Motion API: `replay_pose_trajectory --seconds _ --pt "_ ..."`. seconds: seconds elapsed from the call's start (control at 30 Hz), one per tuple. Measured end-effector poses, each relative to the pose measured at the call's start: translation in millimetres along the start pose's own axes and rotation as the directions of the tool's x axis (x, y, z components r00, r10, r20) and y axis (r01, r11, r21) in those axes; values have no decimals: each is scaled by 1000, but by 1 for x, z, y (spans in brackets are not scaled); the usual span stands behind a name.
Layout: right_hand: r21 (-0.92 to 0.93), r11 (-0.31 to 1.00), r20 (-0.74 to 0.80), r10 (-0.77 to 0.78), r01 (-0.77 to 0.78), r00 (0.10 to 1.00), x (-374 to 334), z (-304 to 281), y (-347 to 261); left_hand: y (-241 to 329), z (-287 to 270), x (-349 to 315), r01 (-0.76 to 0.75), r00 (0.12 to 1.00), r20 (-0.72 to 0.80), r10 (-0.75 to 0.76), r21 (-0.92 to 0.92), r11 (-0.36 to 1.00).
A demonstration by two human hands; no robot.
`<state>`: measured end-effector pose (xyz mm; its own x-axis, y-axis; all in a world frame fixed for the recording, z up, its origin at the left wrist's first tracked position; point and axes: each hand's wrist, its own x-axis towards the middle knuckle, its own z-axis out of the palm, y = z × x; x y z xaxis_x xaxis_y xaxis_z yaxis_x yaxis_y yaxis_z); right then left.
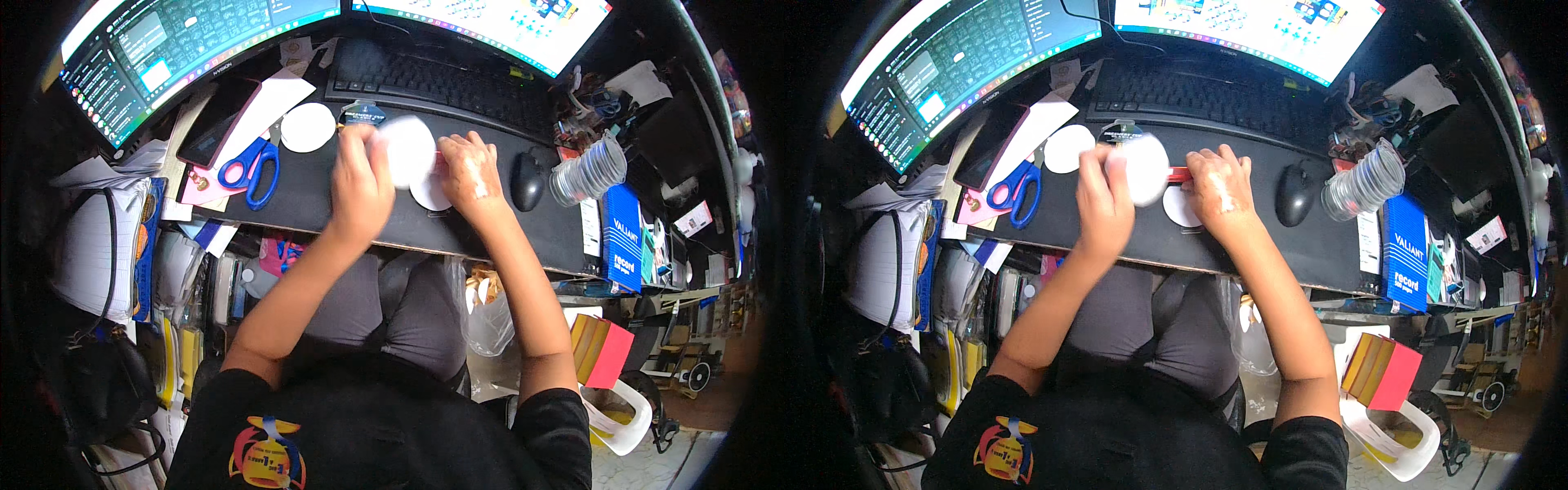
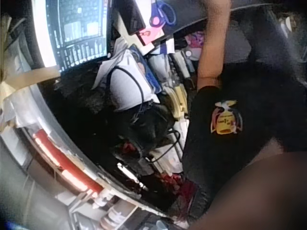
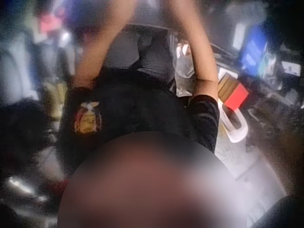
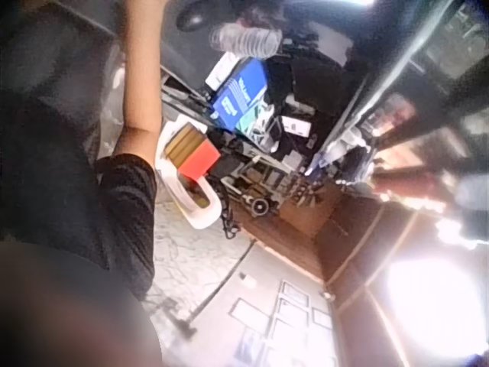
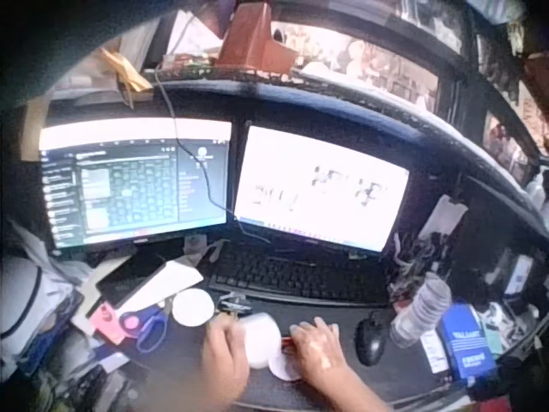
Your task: The person repeatedly picks up small white circular discs and red rectangular pieces from a desk, aligns them, and places them together. The person then opens a notebook and writes in it with a pen.
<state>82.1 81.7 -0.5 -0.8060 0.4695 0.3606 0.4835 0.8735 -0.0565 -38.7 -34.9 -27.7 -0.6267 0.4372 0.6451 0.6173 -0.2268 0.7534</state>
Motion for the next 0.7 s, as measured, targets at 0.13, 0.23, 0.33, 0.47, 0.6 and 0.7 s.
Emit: replay_pose_trajectory --seconds 0.13,0.23,0.33,0.47,0.6,0.7 --pt "-30 1000 5 -4 4 1000 7 3 -2 21 -7 -57 -382 778 505 374 -92 919" --pt "31 998 -100 49 -46 994 2 -7 -5 18 -1 -76 -495 729 534 428 -22 869" --pt "72 994 -123 -67 77 990 -21 -21 -12 10 2 -80 -490 727 548 413 -7 872" --pt "108 992 -5 -68 68 998 -34 -21 -16 10 4 -82 -493 731 562 387 42 869" --pt "21 999 -36 -35 35 999 -8 -3 -4 13 8 -81 -416 763 549 341 13 909" --pt "-7 1000 -43 -7 7 999 6 5 -1 14 7 -79 -440 775 503 383 -6 898"
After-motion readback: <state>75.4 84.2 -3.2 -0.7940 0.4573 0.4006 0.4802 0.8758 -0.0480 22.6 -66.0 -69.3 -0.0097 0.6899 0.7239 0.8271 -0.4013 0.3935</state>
